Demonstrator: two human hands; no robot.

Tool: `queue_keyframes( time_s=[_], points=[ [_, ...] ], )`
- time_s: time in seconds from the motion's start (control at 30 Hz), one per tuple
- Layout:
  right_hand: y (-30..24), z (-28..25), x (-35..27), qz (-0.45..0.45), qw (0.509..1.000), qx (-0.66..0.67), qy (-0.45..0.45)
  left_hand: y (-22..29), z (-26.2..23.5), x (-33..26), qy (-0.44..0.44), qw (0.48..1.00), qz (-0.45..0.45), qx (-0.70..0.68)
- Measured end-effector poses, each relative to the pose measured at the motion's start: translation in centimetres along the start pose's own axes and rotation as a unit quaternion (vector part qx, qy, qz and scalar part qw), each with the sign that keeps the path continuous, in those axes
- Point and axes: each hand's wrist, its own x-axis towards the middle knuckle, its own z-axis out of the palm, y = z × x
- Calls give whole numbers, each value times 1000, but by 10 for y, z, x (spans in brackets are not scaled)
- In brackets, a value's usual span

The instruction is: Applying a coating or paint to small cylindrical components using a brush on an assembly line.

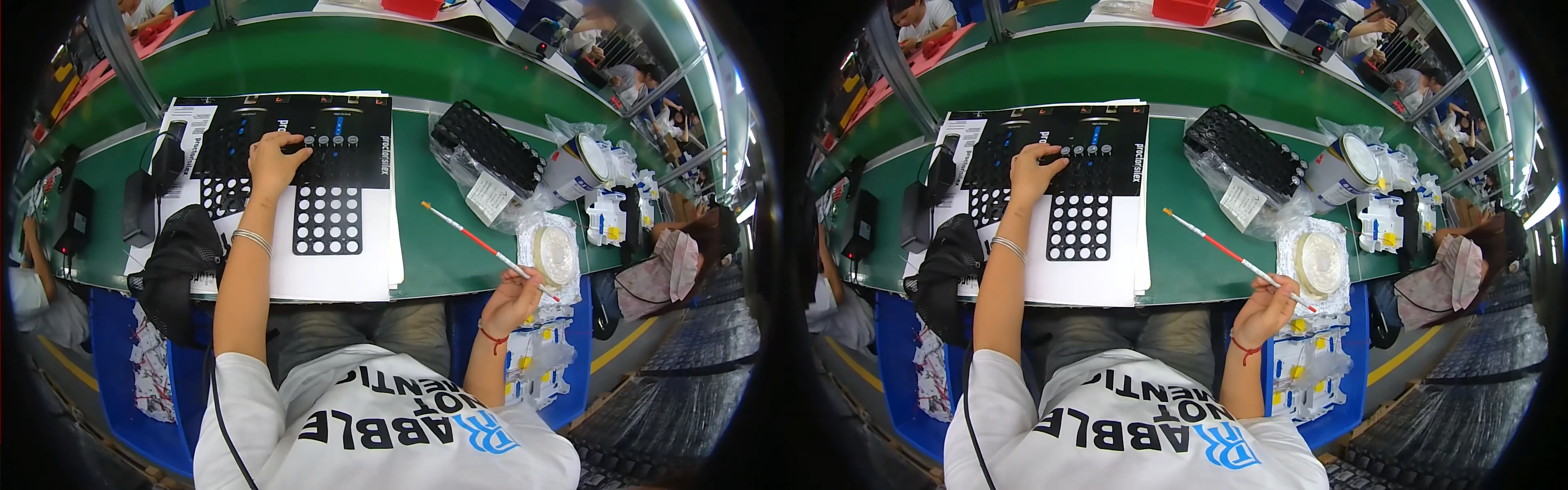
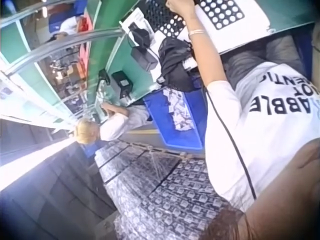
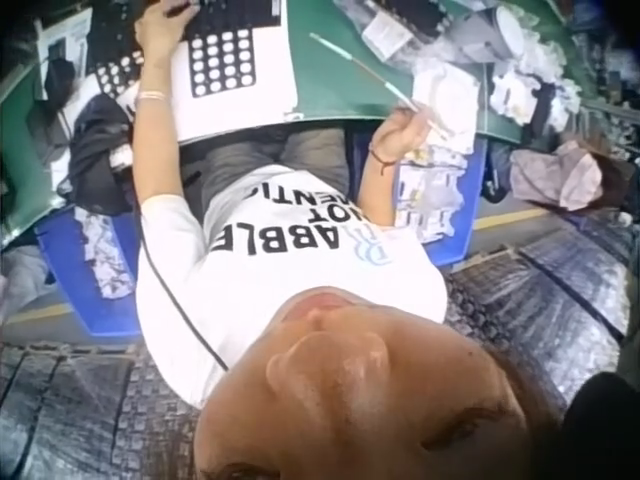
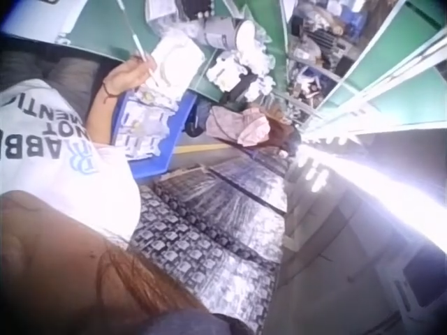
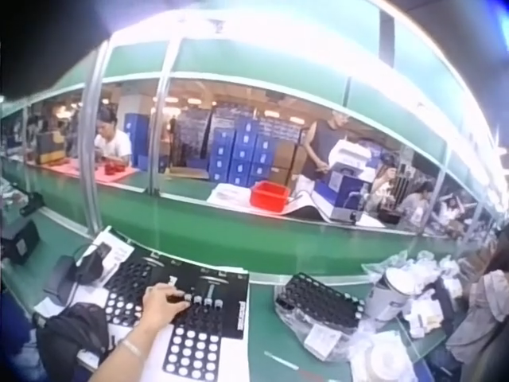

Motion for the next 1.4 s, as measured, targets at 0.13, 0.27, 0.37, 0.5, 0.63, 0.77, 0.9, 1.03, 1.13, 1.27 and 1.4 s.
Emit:
queue_keyframes(
  time_s=[0.13,0.27,0.37,0.5,0.63,0.77,0.9,1.03,1.13,1.27,1.4],
  points=[
    [-6,-2,1,-7,1000,-2,5,-3,-8,4,-39,995,-1,-91],
    [-14,-11,3,-20,1000,11,16,29,-20,-1,12,997,46,-54],
    [-21,-15,2,-31,999,13,43,84,-27,-12,37,987,149,-44],
    [-36,-22,2,-47,998,4,50,147,-2,-23,-3,961,244,-127],
    [-54,-33,8,-75,994,-7,82,202,38,-27,-66,930,304,-195],
    [-71,-53,14,-115,987,-19,109,248,85,-41,-89,931,302,-187],
    [-87,-75,21,-157,974,-32,159,278,110,-56,-93,942,284,-154],
    [-101,-93,25,-199,954,-99,201,292,125,-61,-96,949,271,-130],
    [-107,-107,27,-221,944,-124,212,297,129,-61,-102,950,270,-120],
    [-112,-118,33,-230,930,-162,236,300,129,-58,-136,948,247,-147],
    [-112,-113,38,-227,922,-204,239,292,114,-56,-99,921,271,-261]
  ],
)
